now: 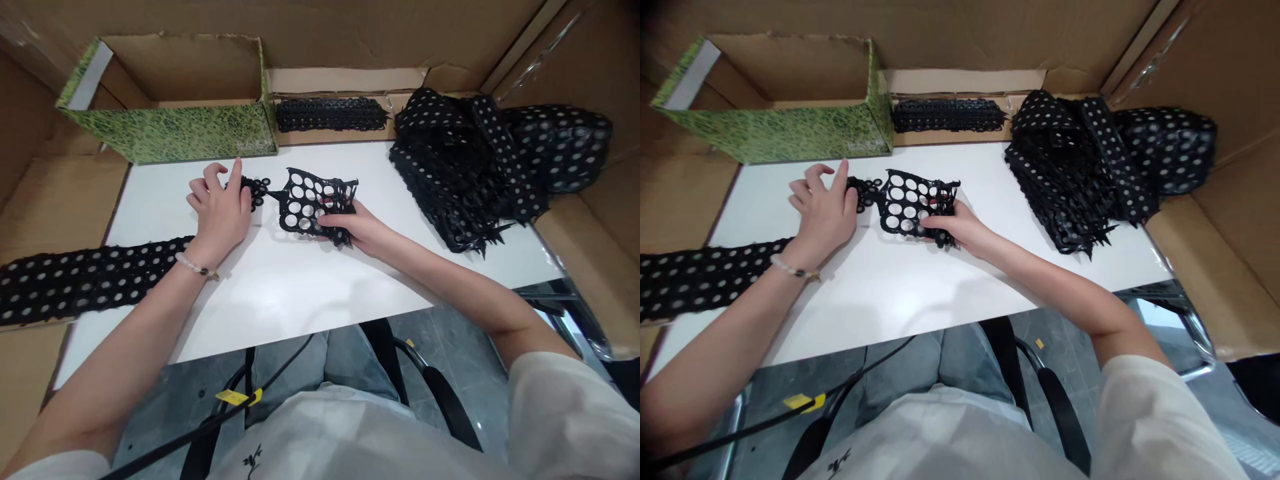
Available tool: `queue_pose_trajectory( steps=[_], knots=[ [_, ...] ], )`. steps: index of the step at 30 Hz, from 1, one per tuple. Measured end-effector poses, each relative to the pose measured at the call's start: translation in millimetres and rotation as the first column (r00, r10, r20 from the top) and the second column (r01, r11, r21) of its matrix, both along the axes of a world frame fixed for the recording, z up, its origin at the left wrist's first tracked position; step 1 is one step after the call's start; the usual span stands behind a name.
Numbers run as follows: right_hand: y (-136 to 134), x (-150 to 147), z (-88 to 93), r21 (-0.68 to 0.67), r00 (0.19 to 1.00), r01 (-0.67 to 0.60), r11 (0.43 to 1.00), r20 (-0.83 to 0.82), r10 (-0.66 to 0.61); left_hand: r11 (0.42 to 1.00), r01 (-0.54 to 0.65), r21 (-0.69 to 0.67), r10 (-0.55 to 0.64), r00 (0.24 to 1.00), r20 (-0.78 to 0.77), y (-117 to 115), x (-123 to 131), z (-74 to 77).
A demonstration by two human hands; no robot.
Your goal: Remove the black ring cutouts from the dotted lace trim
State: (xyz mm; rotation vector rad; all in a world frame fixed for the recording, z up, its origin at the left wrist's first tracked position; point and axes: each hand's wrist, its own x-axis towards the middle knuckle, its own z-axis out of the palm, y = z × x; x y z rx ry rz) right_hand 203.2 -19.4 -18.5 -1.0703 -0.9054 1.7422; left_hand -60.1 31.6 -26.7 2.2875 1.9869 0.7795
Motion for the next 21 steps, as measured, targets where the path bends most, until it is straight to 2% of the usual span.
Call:
queue_pose_trajectory(
  steps=[2, 5, 7, 9, 14, 19, 21],
  knots=[
    [0.6, 0.3, -2.5, 0.011, 1.000, 0.007, 1.000, -0.003, -0.007, 0.992, 0.029, 0.126, -0.035, 0.998, 0.048, -7.0, 7.9, 6.4],
    [0.7, -0.3, -6.0, 0.045, 1.000, 0.017, 0.999, -0.005, -0.017, 0.932, 0.230, 0.280, -0.254, 0.966, 0.052, -25.2, 20.9, 16.7],
    [-0.3, -1.6, -6.8, 0.084, 1.000, 0.027, 0.996, 0.011, -0.028, 0.869, 0.435, 0.237, -0.440, 0.897, -0.036, -40.3, 30.4, 20.5],
    [-2.3, -3.5, -6.0, 0.120, 0.999, 0.028, 0.992, 0.032, -0.032, 0.831, 0.545, 0.115, -0.536, 0.838, -0.100, -53.4, 39.6, 21.4],
    [-6.5, -6.5, -1.0, 0.095, 0.997, -0.076, 0.993, 0.003, 0.076, 0.861, 0.499, -0.099, -0.506, 0.859, -0.080, -60.2, 49.7, 21.3],
    [-4.9, -3.6, -5.6, 0.183, 0.994, -0.086, 0.979, 0.079, 0.073, 0.854, 0.487, -0.183, -0.507, 0.858, -0.081, -54.3, 48.1, 24.8],
    [-4.3, -2.6, -8.0, 0.226, 0.985, -0.135, 0.965, 0.133, 0.107, 0.837, 0.505, -0.211, -0.529, 0.845, -0.072, -55.2, 49.3, 24.2]
  ],
)
